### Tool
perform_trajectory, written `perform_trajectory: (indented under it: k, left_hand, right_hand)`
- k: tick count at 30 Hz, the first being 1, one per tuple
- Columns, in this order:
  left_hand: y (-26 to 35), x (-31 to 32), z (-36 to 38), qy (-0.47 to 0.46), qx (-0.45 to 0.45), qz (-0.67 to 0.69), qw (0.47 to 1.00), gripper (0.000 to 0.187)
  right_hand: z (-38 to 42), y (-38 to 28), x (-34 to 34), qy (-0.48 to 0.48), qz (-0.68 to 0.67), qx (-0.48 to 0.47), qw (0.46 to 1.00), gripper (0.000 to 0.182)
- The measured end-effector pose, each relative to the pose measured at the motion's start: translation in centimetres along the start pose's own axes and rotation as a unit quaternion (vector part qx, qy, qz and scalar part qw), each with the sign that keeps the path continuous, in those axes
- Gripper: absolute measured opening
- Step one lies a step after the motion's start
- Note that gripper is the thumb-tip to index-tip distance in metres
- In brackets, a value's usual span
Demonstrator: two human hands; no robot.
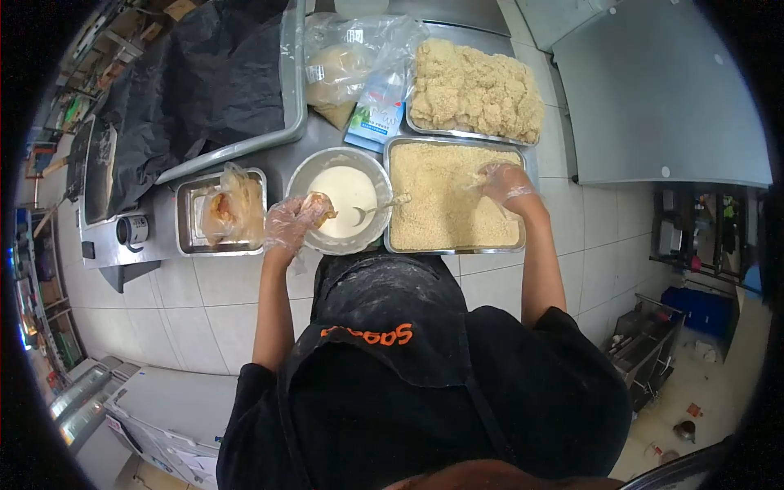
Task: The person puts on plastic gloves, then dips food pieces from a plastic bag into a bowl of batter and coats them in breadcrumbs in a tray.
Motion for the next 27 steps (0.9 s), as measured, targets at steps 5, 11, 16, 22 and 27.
perform_trajectory:
  k: [5,11,16,22,27]
  left_hand:
    - [-3.0,0.2,-0.6,-0.016,0.020,0.018,1.000,0.029]
    - [-2.2,0.6,-0.4,-0.023,0.035,0.011,0.999,0.028]
    - [-0.9,0.9,0.2,-0.010,0.015,0.030,0.999,0.028]
    - [2.3,1.2,1.3,0.007,-0.032,-0.014,0.999,0.034]
    - [1.3,1.1,1.0,0.029,-0.041,-0.102,0.994,0.042]
  right_hand:
    - [0.2,-1.1,-5.4,-0.089,-0.046,0.016,0.995,0.042]
    - [-4.5,-0.8,-12.1,-0.032,-0.068,-0.073,0.994,0.038]
    - [-12.0,-1.2,-17.2,0.061,-0.029,-0.066,0.996,0.044]
    - [-19.9,-1.3,-15.1,0.193,0.046,-0.141,0.970,0.039]
    - [-20.2,-0.5,-7.5,0.136,0.170,-0.110,0.970,0.042]
Point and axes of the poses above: each hand's wrist, its own z-axis away from the middle knuckle, its own x-axis out of the palm, y = z × x, the point moved 1 cm from there along -z, towards the middle knuckle, and after that the axes turned 6 degrees about x, right-handed, at the moved point
